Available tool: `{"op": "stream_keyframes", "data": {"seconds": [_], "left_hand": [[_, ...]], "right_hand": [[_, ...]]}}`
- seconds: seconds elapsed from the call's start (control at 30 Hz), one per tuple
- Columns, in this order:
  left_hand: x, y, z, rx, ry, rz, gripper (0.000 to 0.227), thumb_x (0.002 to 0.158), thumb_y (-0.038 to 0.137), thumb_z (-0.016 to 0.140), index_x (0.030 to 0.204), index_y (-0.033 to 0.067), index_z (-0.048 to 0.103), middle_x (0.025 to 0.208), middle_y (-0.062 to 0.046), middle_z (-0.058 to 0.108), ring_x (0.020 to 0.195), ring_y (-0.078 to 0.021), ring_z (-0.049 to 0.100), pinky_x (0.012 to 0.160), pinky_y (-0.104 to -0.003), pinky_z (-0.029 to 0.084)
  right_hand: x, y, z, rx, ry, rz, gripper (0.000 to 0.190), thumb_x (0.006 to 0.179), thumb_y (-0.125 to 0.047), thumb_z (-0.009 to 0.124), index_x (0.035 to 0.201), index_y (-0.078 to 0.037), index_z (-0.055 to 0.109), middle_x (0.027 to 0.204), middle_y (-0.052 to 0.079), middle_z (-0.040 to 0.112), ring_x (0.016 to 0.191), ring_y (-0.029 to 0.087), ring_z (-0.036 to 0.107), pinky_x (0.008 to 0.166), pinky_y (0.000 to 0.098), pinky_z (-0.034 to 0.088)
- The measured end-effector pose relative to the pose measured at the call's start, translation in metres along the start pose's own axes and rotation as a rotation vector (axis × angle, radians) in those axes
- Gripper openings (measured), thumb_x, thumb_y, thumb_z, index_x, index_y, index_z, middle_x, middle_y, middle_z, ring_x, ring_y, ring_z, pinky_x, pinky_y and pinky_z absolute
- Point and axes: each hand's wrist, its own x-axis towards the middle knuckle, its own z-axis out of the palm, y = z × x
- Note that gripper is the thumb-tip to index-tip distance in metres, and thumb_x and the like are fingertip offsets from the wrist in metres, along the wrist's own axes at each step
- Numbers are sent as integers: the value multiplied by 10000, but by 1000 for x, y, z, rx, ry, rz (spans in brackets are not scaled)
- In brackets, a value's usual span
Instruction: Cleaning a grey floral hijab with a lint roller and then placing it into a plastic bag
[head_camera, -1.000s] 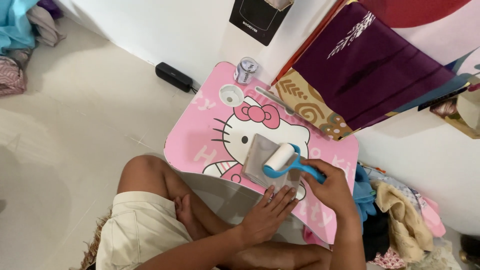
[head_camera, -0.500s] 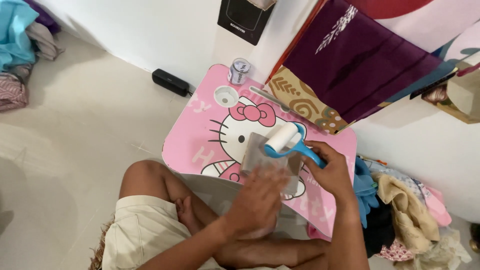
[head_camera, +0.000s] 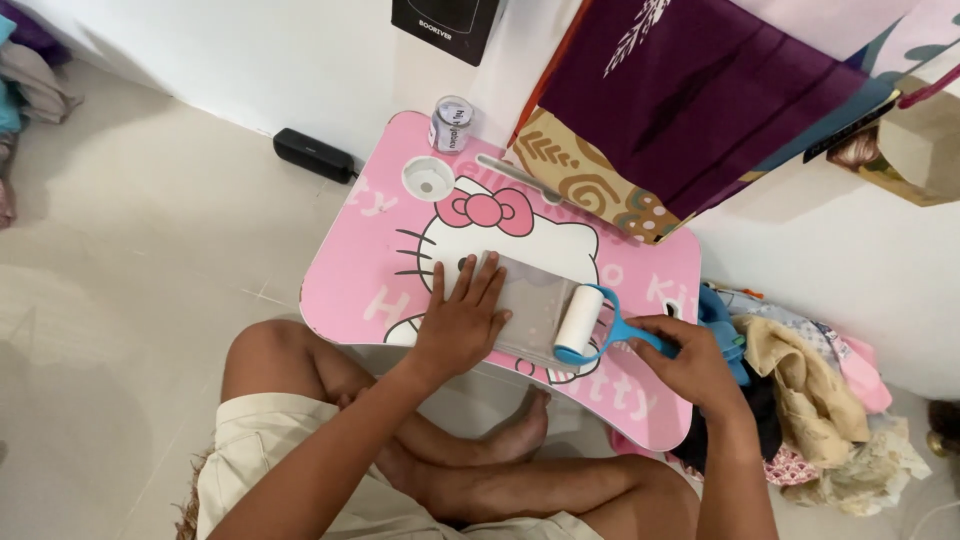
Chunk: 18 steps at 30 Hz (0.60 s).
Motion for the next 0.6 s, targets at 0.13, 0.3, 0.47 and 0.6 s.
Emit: {"op": "stream_keyframes", "data": {"seconds": [0.13, 0.3, 0.47, 0.6], "left_hand": [[-1, 2, 1, 27, 22, -7, 650, 1103, 486, 146, 1647, 135, 212, 1745, -86, 91, 1597, -317, 77, 1233, -651, -55], [-2, 2, 0, 25, 52, -3, 650, 1104, 482, 160, 1644, 129, 232, 1738, -95, 127, 1593, -322, 101, 1231, -653, -47], [-2, 2, -1, 7, 49, -5, 649, 1101, 475, 165, 1643, 124, 235, 1739, -97, 127, 1592, -323, 108, 1238, -651, -35], [-3, 0, -1, -3, 67, 9, 647, 1104, 468, 189, 1638, 108, 248, 1733, -115, 148, 1588, -334, 133, 1235, -658, -24]], "right_hand": [[-3, 21, -10, 6, 35, 5, 314, 796, 16, 756, 1069, -120, 830, 726, 85, 756, 652, 159, 623, 578, 317, 464], [-3, -29, 17, 17, 51, -86, 375, 774, 11, 773, 1085, -188, 837, 699, 40, 757, 605, 112, 594, 539, 269, 445], [3, -30, 51, 31, -78, -236, 292, 736, -20, 772, 1000, -123, 842, 864, 127, 817, 691, 240, 706, 633, 377, 519], [-7, 9, 33, -77, -73, -178, 238, 733, -75, 790, 959, -126, 843, 882, 104, 818, 723, 262, 731, 656, 402, 540]]}}
